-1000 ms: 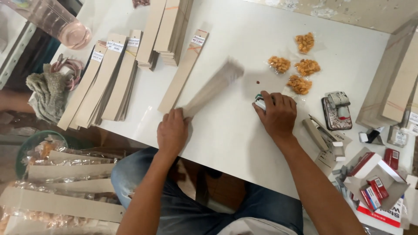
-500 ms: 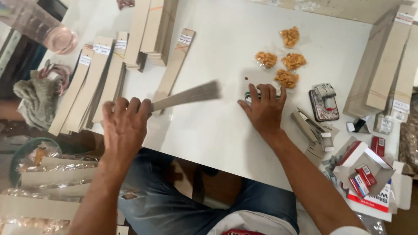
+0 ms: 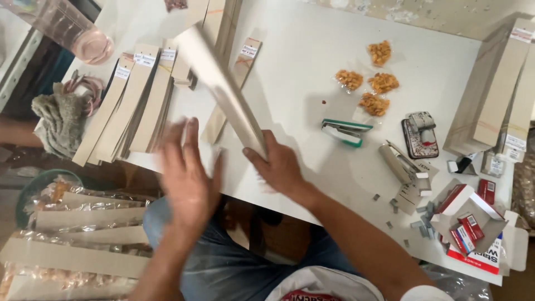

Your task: The person is preparing cardboard strips by stapling a stack together and then marking each individual strip with a red marker.

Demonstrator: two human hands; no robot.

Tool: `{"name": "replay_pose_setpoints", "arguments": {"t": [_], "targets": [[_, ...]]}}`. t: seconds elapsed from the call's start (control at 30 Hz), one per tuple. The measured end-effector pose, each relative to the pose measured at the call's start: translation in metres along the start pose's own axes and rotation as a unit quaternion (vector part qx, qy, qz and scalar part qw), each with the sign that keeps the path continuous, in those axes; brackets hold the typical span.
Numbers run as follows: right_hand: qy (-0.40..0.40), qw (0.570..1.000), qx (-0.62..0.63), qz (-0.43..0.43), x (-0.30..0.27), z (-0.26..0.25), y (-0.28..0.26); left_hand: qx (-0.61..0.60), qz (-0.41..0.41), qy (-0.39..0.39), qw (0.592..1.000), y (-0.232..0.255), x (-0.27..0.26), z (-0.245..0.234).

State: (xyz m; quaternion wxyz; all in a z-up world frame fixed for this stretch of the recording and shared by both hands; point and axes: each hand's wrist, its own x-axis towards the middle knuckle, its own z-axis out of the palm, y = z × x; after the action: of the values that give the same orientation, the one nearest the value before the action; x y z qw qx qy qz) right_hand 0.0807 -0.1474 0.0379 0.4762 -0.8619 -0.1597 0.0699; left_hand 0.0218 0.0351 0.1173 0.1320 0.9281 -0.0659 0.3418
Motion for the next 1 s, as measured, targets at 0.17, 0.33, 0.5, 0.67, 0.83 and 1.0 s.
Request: {"name": "replay_pose_setpoints", "arguments": {"t": [0.17,0.33,0.5,0.67,0.83,1.0], "targets": [[-0.008,0.999,0.021,-0.033,-0.008,0.04,-0.023,-0.324,-0.359,-0.164,0.86,0.04,0.005,0.021],[-0.058,0.994,0.06,-0.069,-0.014,0.047,-0.009,-0.273,-0.438,-0.169,0.84,-0.004,0.007,0.045],[0.12,0.937,-0.284,-0.162,-0.031,0.011,0.079,-0.132,-0.393,-0.214,0.884,-0.08,0.068,0.043],[0.117,0.924,-0.33,-0.155,-0.04,0.003,0.087,-0.124,-0.302,-0.212,0.921,-0.162,0.155,0.081],[0.074,0.931,-0.326,-0.148,-0.034,-0.005,0.073,-0.1,-0.299,-0.213,0.925,-0.181,0.223,0.127],[0.052,0.92,-0.368,-0.121,-0.028,-0.002,0.079,-0.038,-0.284,-0.235,0.929,-0.196,0.255,0.191]]}}
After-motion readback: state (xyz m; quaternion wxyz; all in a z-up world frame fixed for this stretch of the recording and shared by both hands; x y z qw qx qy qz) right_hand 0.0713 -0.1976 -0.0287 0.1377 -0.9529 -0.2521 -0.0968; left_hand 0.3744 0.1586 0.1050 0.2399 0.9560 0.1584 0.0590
